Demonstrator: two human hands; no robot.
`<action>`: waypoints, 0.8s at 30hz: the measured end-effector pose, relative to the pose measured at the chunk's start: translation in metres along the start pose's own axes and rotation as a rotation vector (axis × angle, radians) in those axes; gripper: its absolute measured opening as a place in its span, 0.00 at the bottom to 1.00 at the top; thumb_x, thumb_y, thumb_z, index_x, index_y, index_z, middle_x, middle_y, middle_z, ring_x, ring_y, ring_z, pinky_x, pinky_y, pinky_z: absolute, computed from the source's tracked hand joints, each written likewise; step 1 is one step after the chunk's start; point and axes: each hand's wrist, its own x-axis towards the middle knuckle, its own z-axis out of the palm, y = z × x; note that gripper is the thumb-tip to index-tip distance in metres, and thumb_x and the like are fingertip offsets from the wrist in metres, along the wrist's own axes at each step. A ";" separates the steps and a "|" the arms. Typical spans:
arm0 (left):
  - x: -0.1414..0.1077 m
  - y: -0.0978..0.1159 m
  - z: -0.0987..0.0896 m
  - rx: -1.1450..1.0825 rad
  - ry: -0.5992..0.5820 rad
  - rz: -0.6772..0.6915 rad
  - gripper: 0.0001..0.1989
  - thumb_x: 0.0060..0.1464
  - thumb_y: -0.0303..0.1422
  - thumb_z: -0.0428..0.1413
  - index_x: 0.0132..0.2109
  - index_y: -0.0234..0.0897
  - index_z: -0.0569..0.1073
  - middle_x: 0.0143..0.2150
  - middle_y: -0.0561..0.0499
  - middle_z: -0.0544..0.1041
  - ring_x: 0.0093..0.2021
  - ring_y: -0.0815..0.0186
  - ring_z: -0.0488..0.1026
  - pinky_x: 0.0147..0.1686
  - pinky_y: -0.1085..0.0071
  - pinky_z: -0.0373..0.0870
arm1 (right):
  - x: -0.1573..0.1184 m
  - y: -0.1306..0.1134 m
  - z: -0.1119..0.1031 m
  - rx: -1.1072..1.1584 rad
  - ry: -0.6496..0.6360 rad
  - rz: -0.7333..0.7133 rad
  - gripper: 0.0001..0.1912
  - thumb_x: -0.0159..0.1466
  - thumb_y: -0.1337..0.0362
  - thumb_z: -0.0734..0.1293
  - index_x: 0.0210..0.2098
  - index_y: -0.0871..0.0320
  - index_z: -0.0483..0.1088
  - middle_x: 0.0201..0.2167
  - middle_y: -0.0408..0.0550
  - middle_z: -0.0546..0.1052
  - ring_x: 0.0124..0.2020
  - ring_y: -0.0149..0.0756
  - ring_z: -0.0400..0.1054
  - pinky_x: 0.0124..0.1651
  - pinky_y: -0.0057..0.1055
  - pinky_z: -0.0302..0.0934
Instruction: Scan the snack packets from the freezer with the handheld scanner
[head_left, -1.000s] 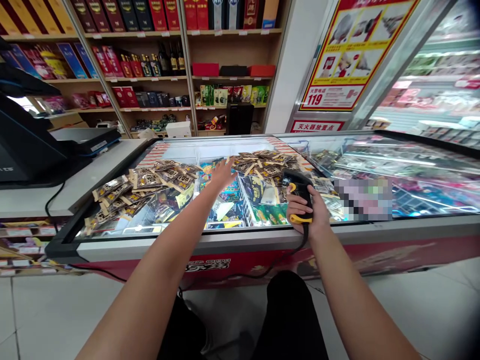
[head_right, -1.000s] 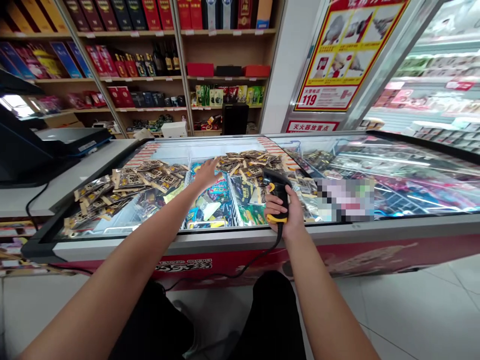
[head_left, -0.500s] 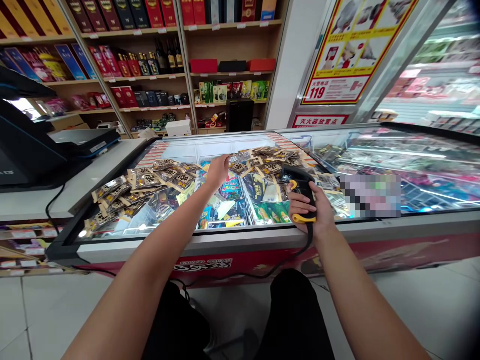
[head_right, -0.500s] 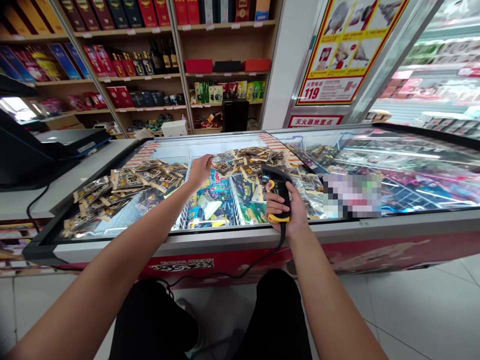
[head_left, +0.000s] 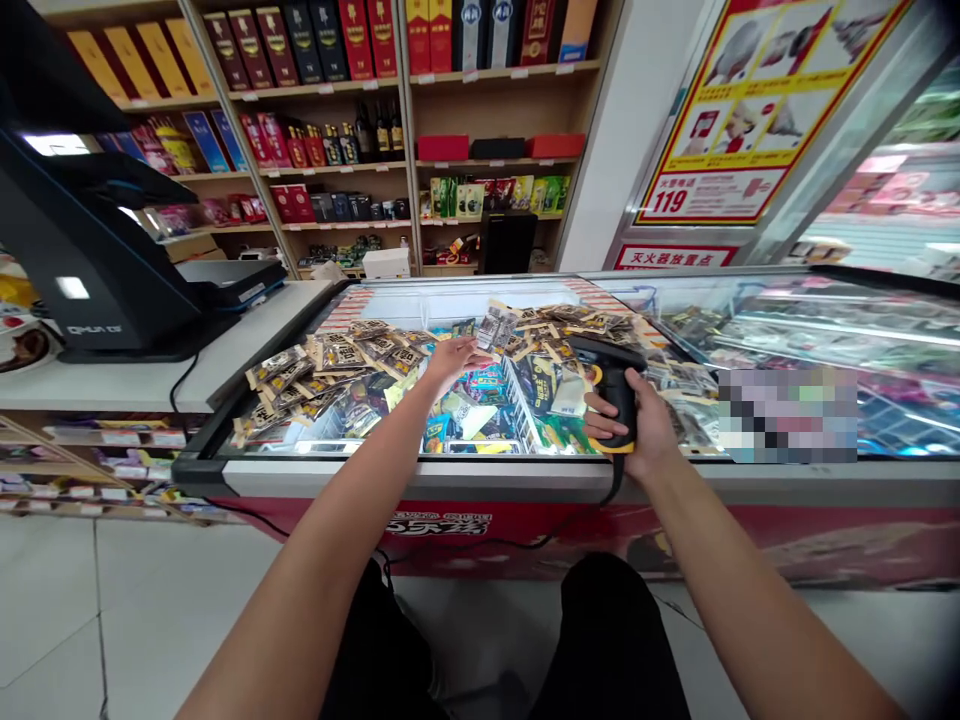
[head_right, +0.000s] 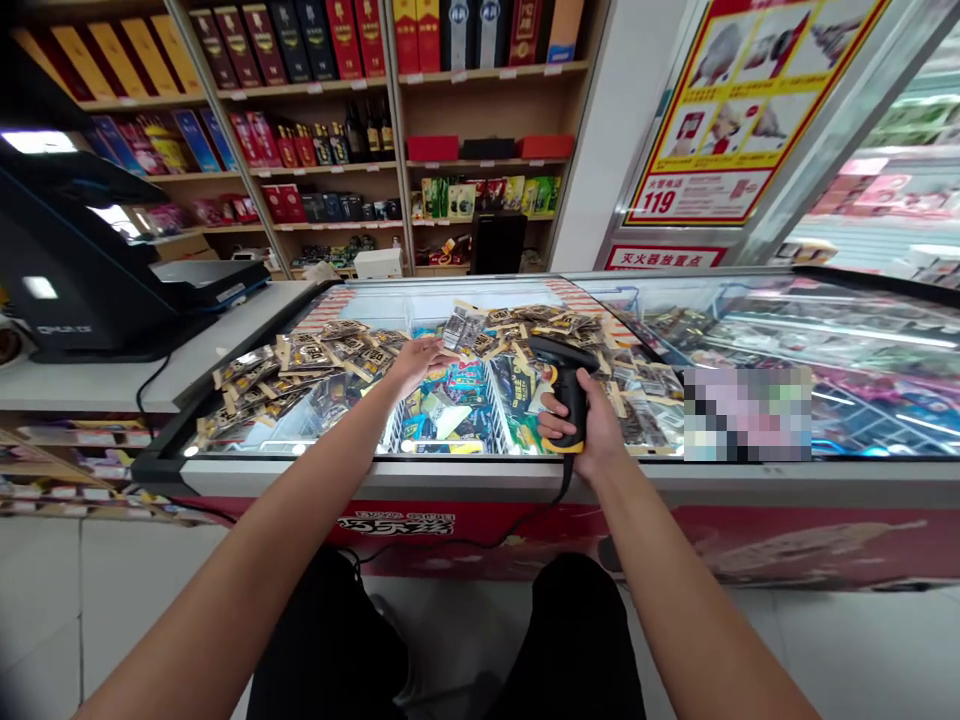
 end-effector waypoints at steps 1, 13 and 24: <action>0.002 -0.001 0.000 -0.012 -0.001 0.001 0.19 0.71 0.30 0.54 0.64 0.26 0.71 0.42 0.38 0.86 0.45 0.58 0.86 0.58 0.57 0.77 | 0.006 0.005 0.006 -0.010 -0.002 -0.011 0.20 0.61 0.51 0.78 0.41 0.57 0.71 0.20 0.34 0.63 0.13 0.20 0.47 0.17 0.21 0.57; 0.002 0.000 0.006 0.162 0.057 -0.014 0.18 0.70 0.30 0.55 0.63 0.28 0.74 0.45 0.39 0.86 0.46 0.57 0.86 0.54 0.58 0.81 | 0.045 0.042 0.048 -0.033 -0.069 -0.072 0.22 0.63 0.44 0.76 0.40 0.53 0.68 0.20 0.35 0.64 0.13 0.22 0.51 0.16 0.21 0.54; 0.000 -0.001 0.005 0.245 0.038 0.023 0.20 0.69 0.33 0.57 0.64 0.30 0.75 0.50 0.37 0.85 0.46 0.56 0.86 0.51 0.58 0.82 | 0.039 0.043 0.047 -0.048 -0.049 -0.118 0.22 0.63 0.44 0.76 0.40 0.53 0.68 0.20 0.36 0.64 0.13 0.23 0.51 0.16 0.23 0.55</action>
